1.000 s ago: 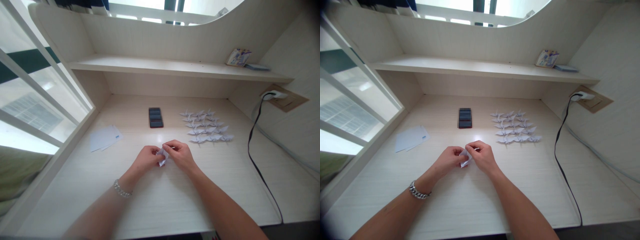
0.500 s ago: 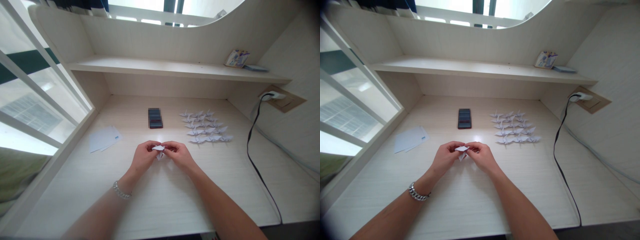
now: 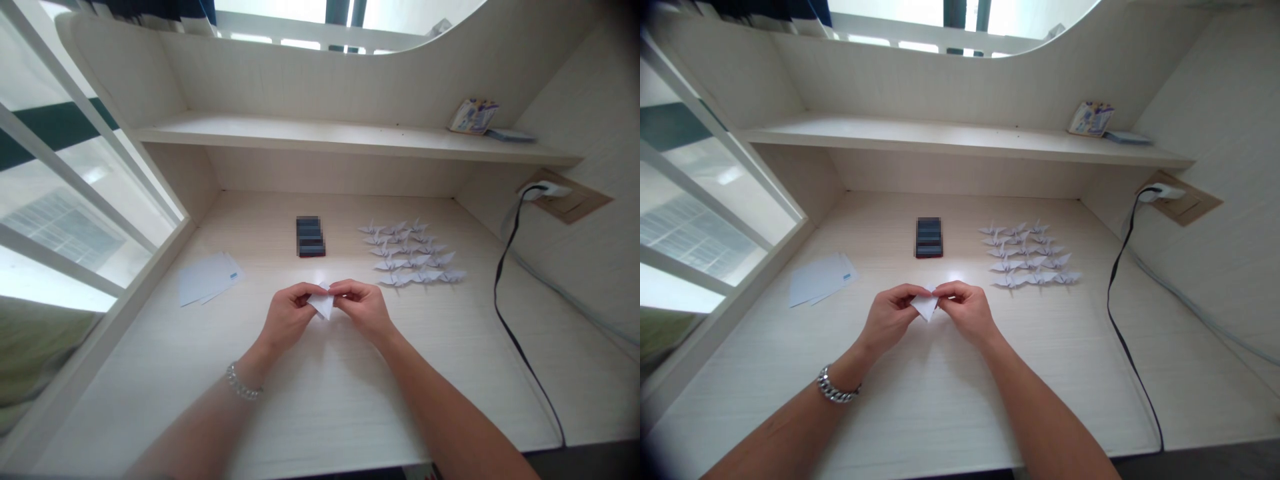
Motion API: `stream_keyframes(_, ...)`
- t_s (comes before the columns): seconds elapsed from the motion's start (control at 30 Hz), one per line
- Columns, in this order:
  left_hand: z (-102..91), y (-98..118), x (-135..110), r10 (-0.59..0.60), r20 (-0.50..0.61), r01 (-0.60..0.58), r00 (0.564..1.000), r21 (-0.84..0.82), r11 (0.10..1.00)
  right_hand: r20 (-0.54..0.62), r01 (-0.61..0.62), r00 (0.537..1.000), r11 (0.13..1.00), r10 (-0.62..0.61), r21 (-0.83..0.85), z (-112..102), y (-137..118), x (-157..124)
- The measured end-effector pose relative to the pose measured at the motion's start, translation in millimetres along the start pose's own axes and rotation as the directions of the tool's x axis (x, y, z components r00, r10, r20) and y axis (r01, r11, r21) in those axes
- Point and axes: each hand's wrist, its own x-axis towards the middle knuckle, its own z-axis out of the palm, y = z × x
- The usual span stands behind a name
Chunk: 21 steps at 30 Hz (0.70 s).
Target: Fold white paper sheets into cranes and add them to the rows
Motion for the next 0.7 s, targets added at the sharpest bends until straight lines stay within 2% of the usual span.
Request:
stream_keyframes(0.17, -1.7, -1.1, -0.1, -0.022, 0.001, 0.022, 1.0, 0.078, 0.997, 0.072, -0.026, 0.997, 1.0, 0.026, 0.0, -3.1, -1.2, 1.1)
stream_keyframes(0.33, -2.0, -1.2, 0.3, -0.017, -0.052, 0.021, 0.998, 0.081, 0.996, 0.023, -0.033, 0.999, 0.999, 0.032, 0.037, -2.9, 0.0, 1.3)
stream_keyframes(0.57, -0.8, 0.1, -1.1, -0.027, -0.068, 0.033, 0.997, 0.104, 0.994, 0.018, 0.025, 1.0, 0.996, -0.024, -0.082, -2.2, -2.9, 0.9)
stream_keyframes(0.7, 0.1, 0.6, 0.1, -0.058, -0.073, 0.064, 0.996, 0.086, 0.994, 0.04, -0.02, 0.999, 0.987, 0.026, -0.157, -5.4, -4.4, 1.4)
